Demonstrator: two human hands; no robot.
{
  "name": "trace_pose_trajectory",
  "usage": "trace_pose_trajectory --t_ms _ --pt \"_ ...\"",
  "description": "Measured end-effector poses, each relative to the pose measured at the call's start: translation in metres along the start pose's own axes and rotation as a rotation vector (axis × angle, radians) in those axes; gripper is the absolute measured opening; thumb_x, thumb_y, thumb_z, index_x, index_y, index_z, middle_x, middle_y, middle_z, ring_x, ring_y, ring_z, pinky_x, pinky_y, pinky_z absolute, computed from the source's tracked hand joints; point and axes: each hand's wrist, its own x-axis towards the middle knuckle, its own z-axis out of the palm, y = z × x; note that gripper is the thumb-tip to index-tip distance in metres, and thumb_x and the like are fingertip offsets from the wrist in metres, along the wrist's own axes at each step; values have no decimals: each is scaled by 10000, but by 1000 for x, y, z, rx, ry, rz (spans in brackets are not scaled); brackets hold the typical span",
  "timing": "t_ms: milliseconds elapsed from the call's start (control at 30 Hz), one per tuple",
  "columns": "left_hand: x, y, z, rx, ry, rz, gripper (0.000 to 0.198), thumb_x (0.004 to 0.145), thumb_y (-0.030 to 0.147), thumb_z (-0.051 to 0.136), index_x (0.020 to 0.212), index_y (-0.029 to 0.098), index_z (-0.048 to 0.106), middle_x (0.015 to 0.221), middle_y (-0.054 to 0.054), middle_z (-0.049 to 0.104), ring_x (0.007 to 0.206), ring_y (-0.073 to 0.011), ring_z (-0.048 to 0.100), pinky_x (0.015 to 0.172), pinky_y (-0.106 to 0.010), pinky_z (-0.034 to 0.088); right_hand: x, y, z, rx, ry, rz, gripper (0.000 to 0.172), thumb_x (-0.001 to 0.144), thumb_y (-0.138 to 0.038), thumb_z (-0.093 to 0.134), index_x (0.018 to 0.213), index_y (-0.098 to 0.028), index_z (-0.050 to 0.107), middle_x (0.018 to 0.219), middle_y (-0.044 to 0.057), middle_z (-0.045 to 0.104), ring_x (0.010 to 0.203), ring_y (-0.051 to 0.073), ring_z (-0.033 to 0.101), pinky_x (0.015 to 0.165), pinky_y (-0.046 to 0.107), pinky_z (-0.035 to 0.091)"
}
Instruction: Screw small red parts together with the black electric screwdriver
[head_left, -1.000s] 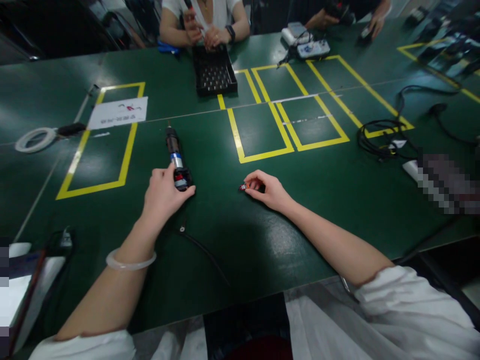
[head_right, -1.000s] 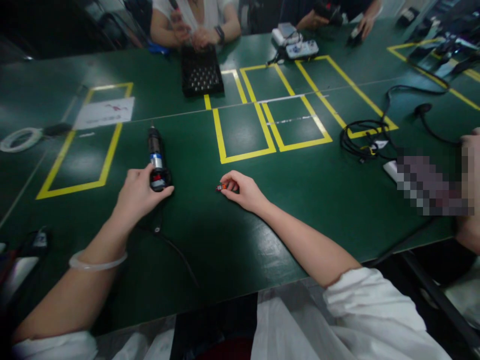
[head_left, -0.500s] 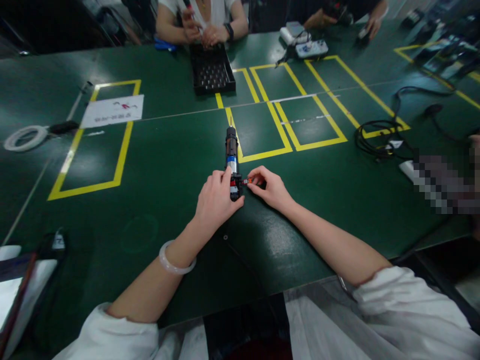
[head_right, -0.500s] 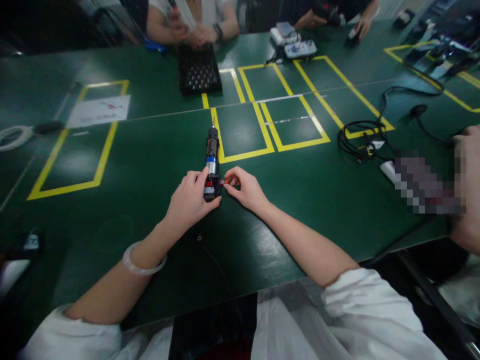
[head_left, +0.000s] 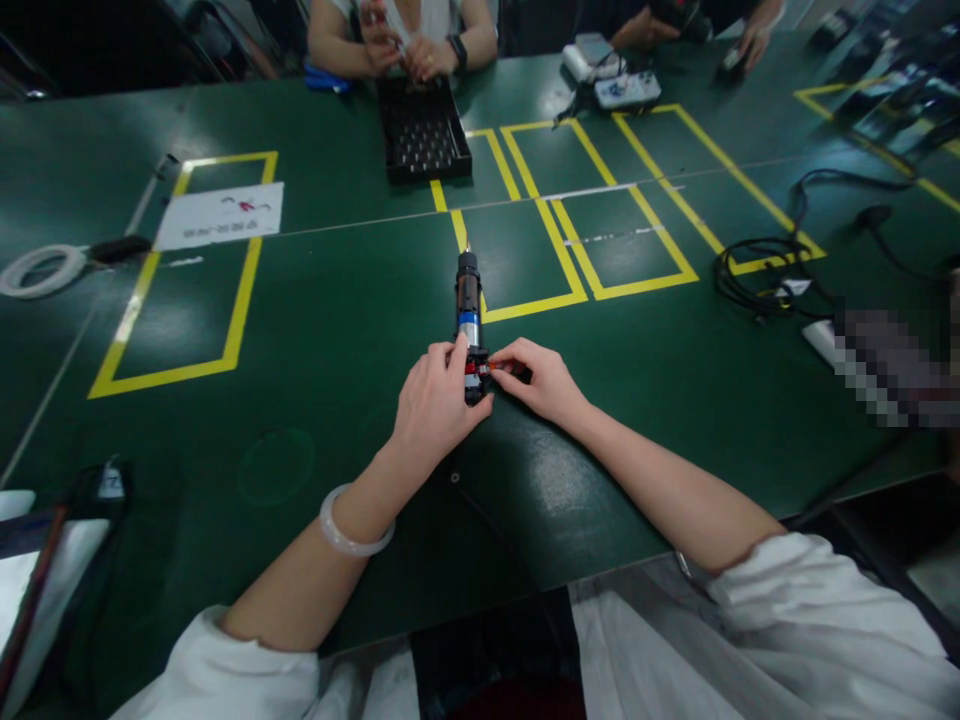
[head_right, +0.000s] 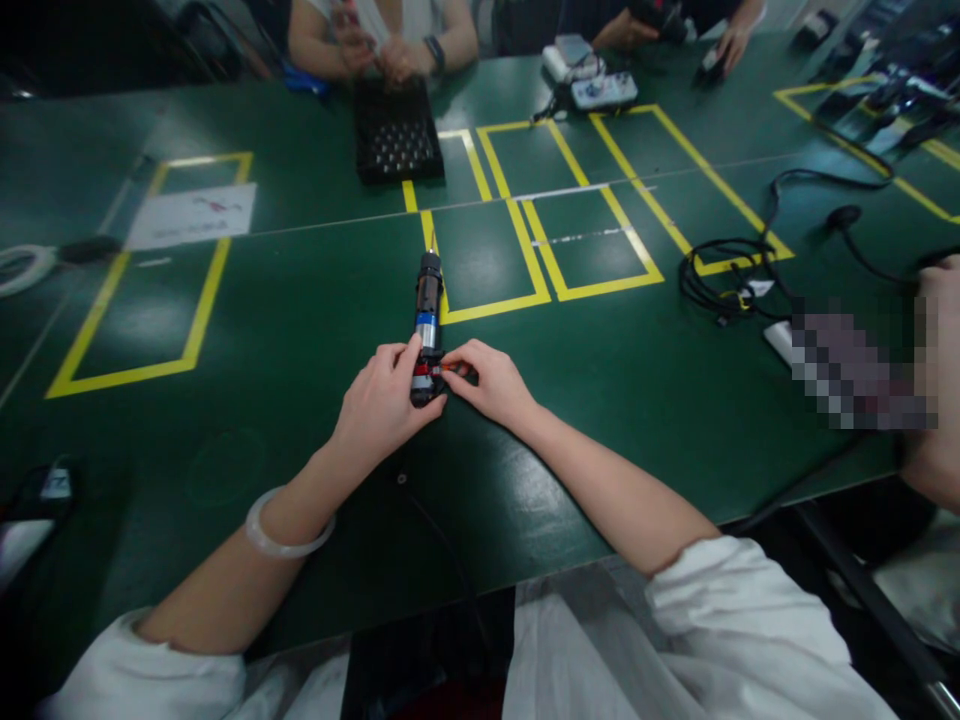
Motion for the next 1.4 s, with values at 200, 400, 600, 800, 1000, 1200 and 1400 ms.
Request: trace_pose_trajectory --t_ms 200,400,600,800,1000,1200,1400 --pt "0 3 -2 -2 -19 -26 803 854 509 624 1508 134 347 1297 -175 512 1139 -317 562 884 -392 519 -1 -2 0 35 36 83 189 879 -154 560 1015 -192 686 867 27 718 695 143 626 688 280 500" --pt "7 8 -3 38 -19 -102 706 932 540 494 1522 184 344 1220 -165 514 1074 -299 579 763 -355 529 -3 -1 -2 64 31 80 211 882 -152 533 1046 -200 657 883 20 741 730 143 652 712 275 501" --pt "11 4 -3 66 -4 -132 668 939 535 472 1529 245 350 1185 -147 516 1033 -304 592 747 -363 527 -3 -1 -2 140 -28 59 242 876 -149 536 1097 -180 631 948 39 751 679 127 610 692 273 500" --pt "7 -17 -12 142 -27 -112 672 930 543 465 1530 266 348 1215 -154 509 1044 -321 583 730 -379 535 -2 0 -4 179 -45 52 227 876 -154 547 1083 -186 633 990 43 717 704 117 597 691 261 503" --pt "-2 -66 -28 211 -58 -236 701 938 618 362 1535 253 324 1253 -186 485 1062 -362 564 742 -442 544 -2 -1 -6 143 -69 37 149 895 -179 549 991 -183 663 914 34 681 706 119 585 676 255 484" --pt "-13 -133 -48 197 -112 -471 755 924 688 256 1523 233 312 1316 -193 446 1137 -395 518 842 -569 521 -1 0 -4 96 -90 44 138 914 -188 547 966 -193 675 891 26 674 709 122 588 675 253 474" --pt "-25 -202 -52 238 -88 -684 767 897 734 198 1515 292 299 1411 -177 422 1212 -382 487 934 -585 482 -1 2 -4 78 -108 35 137 919 -191 553 961 -186 683 894 33 688 717 129 596 683 259 467"
